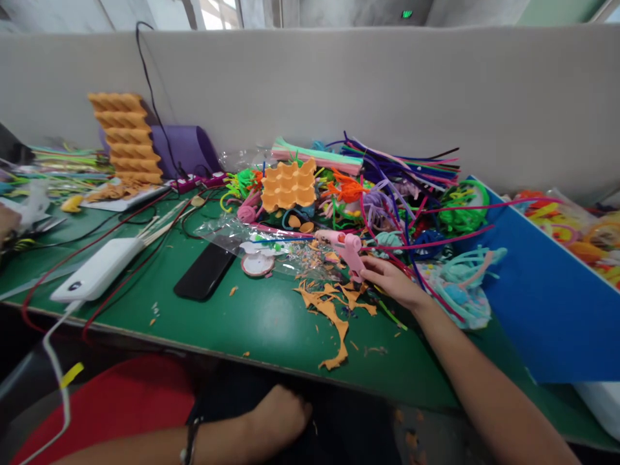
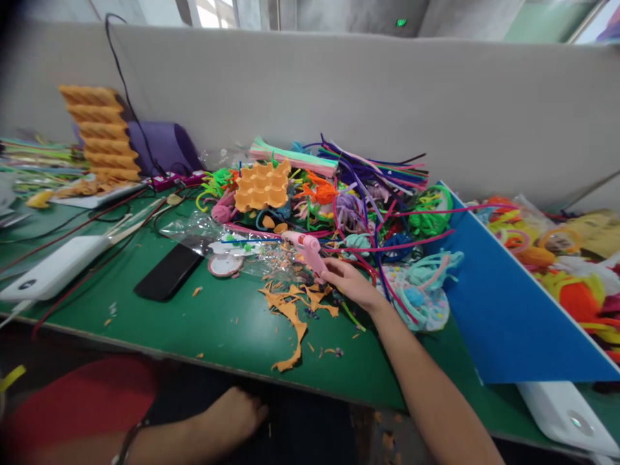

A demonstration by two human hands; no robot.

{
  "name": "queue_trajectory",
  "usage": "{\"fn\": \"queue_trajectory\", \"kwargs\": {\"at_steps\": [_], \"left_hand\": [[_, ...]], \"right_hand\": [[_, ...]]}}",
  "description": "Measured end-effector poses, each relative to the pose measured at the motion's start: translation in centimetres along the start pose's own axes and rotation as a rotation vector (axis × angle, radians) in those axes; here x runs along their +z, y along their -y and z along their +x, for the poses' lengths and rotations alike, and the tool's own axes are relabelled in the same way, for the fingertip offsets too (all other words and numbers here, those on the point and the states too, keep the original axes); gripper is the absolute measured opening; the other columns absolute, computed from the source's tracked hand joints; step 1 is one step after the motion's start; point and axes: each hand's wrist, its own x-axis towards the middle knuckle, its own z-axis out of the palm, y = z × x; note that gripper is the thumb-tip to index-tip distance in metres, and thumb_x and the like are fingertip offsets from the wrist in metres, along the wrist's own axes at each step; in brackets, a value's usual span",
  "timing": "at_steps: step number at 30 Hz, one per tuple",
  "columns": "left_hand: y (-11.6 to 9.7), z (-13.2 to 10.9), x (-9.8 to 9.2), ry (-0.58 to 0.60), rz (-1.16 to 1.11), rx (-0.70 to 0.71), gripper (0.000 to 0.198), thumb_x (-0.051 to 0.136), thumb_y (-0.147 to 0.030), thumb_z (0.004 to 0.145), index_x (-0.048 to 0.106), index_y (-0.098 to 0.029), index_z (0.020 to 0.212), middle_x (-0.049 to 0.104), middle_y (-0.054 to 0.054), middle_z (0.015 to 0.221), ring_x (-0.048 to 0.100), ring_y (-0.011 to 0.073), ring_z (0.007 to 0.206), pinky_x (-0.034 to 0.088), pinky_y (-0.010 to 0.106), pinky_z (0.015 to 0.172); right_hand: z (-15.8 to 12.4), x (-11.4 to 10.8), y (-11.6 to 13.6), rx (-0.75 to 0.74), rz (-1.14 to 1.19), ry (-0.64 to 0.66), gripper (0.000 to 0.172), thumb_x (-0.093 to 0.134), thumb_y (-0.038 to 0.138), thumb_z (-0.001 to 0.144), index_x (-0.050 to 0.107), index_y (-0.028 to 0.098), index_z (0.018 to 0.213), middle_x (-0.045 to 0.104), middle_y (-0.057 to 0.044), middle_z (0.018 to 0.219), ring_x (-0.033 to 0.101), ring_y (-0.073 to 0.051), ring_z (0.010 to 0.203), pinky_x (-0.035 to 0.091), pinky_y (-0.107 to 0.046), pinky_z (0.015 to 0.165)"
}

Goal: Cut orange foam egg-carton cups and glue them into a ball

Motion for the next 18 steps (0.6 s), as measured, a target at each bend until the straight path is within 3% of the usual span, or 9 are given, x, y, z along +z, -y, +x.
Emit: {"fn": "queue_trajectory", "kwargs": {"at_steps": [2,6,10,14,18], "left_hand": [[0.0,-0.4,-0.8,0.011,-0.052,-0.028,0.01,0.059,-0.018,0.077,0.065,-0.012,0.083,0.069,0.01,0.074,0.066,0.0218,0.07,0.049,0.028,0.058],[-0.9,-0.1,-2.1,0.05,-0.158,-0.11,0.031,0.059,-0.037,0.077,0.066,-0.008,0.085,0.07,0.015,0.077,0.067,0.028,0.074,0.052,0.034,0.061],[-1.8,1.1,-2.6,0.09,-0.18,-0.18,0.039,0.053,-0.041,0.08,0.068,-0.005,0.081,0.069,0.02,0.077,0.067,0.0311,0.074,0.052,0.036,0.062],[-1.5,1.3,-2.0,0.107,-0.194,-0.075,0.02,0.059,-0.028,0.078,0.069,-0.01,0.08,0.071,0.014,0.073,0.068,0.0262,0.068,0.05,0.028,0.056],[-0.9,-0.4,-2.7,0.015,-0.326,0.083,0.006,0.065,-0.017,0.072,0.067,-0.015,0.077,0.071,0.004,0.069,0.065,0.0149,0.06,0.042,0.017,0.048]], "right_hand": [[0.1,0.0,-0.1,0.007,0.01,-0.005,0.034,0.053,0.045,0.073,0.057,0.018,0.094,0.064,-0.004,0.091,0.057,-0.021,0.092,0.042,-0.037,0.086],[0.1,0.0,-0.2,0.013,0.021,0.002,0.034,0.054,0.046,0.073,0.058,0.019,0.093,0.064,-0.003,0.089,0.057,-0.022,0.092,0.042,-0.036,0.086],[0.1,-0.1,-0.1,0.002,0.021,0.007,0.037,0.053,0.047,0.073,0.058,0.017,0.094,0.063,-0.004,0.089,0.057,-0.022,0.09,0.043,-0.037,0.085],[0.1,-0.1,0.0,-0.006,0.028,0.014,0.039,0.053,0.046,0.073,0.057,0.017,0.097,0.063,-0.005,0.095,0.057,-0.021,0.09,0.042,-0.037,0.086],[0.0,-0.1,0.2,-0.007,0.043,0.01,0.033,0.056,0.045,0.072,0.059,0.017,0.09,0.063,-0.004,0.09,0.057,-0.021,0.089,0.042,-0.037,0.085]]}}
